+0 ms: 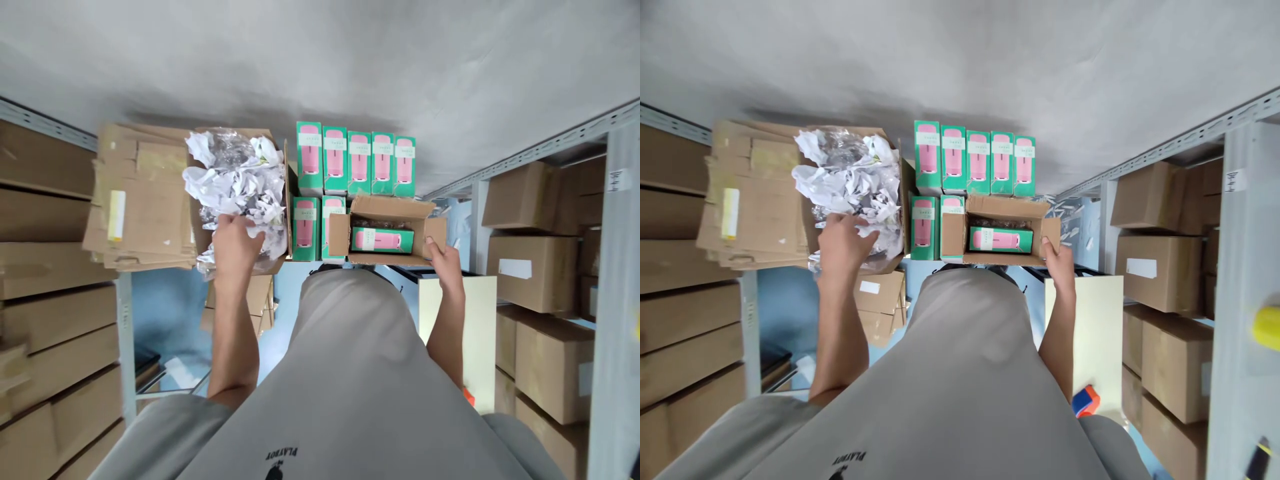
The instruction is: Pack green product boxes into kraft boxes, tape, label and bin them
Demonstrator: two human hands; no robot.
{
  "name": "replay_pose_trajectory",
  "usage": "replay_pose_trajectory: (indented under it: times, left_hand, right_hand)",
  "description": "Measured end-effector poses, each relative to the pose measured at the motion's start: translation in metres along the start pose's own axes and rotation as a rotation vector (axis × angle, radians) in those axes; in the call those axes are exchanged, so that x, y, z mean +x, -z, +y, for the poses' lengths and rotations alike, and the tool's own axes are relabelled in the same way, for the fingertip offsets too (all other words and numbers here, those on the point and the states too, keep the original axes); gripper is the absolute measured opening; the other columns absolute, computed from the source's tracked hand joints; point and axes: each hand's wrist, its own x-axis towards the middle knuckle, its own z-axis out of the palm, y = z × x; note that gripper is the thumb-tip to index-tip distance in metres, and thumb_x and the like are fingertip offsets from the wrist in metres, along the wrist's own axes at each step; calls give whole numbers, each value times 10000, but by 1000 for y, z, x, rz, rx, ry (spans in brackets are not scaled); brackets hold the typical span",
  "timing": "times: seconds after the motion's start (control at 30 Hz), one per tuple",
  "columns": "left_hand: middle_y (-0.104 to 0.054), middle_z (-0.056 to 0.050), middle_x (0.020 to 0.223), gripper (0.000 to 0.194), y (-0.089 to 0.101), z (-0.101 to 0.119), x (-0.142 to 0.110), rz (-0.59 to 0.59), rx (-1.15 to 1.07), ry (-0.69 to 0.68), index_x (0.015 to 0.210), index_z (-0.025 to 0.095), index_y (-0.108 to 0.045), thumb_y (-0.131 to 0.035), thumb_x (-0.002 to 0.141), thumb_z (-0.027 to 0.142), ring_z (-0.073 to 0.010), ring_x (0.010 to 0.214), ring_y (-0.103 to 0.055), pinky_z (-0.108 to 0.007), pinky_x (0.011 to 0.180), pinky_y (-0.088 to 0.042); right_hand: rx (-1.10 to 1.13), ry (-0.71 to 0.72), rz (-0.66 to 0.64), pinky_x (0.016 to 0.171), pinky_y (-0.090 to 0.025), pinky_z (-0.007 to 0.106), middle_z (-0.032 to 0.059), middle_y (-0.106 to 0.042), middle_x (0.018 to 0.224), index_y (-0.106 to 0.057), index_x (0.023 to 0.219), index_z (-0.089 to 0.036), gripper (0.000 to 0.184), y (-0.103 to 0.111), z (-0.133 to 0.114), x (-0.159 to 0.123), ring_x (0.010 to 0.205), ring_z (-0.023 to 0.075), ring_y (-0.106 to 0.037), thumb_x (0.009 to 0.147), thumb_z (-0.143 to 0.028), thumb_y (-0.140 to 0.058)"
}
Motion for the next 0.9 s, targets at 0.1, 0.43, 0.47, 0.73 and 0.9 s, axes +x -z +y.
replay_pose_trajectory:
  times: [0.1,0.43,0.47,0.73,0.9]
  left_hand:
    - [-777,-150,1186,300,12,2,-8,56,-14,30,1084,154,-831,-629,868,107,-326,996,-769,-512,1062,-616]
    - [-799,-22,1268,463,97,60,-102,503,-441,-158,1281,330,-848,-724,848,224,-214,881,-783,-455,894,-665]
    - [-795,-13,1256,457,98,71,-108,525,-535,-216,1285,349,-852,-762,851,238,-208,898,-780,-439,877,-667]
    - [-799,3,1187,387,48,157,-115,204,-1118,-645,1269,382,-848,-902,924,214,-130,883,-745,-265,774,-666]
    - [-790,-28,1172,421,6,185,-115,17,-1205,-616,1285,339,-790,-971,917,436,-176,932,-782,-305,787,-679]
  right_hand:
    - [66,-99,-6,960,-700,567,205,-873,1159,-837,1140,-145,698,0,-3,0,1118,406,-835,913,-784,-672]
    - [-81,10,21,1079,-655,656,233,-823,1302,-804,1342,-131,756,14,-23,-1,1235,458,-794,946,-765,-689]
    - [-109,86,100,1163,-604,681,237,-783,1418,-776,1418,-143,755,18,-31,-6,1351,466,-744,969,-743,-687]
    - [241,418,-424,1131,-668,589,140,-479,1798,-119,1877,-386,1314,19,-110,-57,1564,423,-604,879,-823,-854]
    - [647,251,-599,860,-731,432,68,-757,1458,-326,1817,-429,1171,1,-99,-59,1145,301,-804,860,-763,-913]
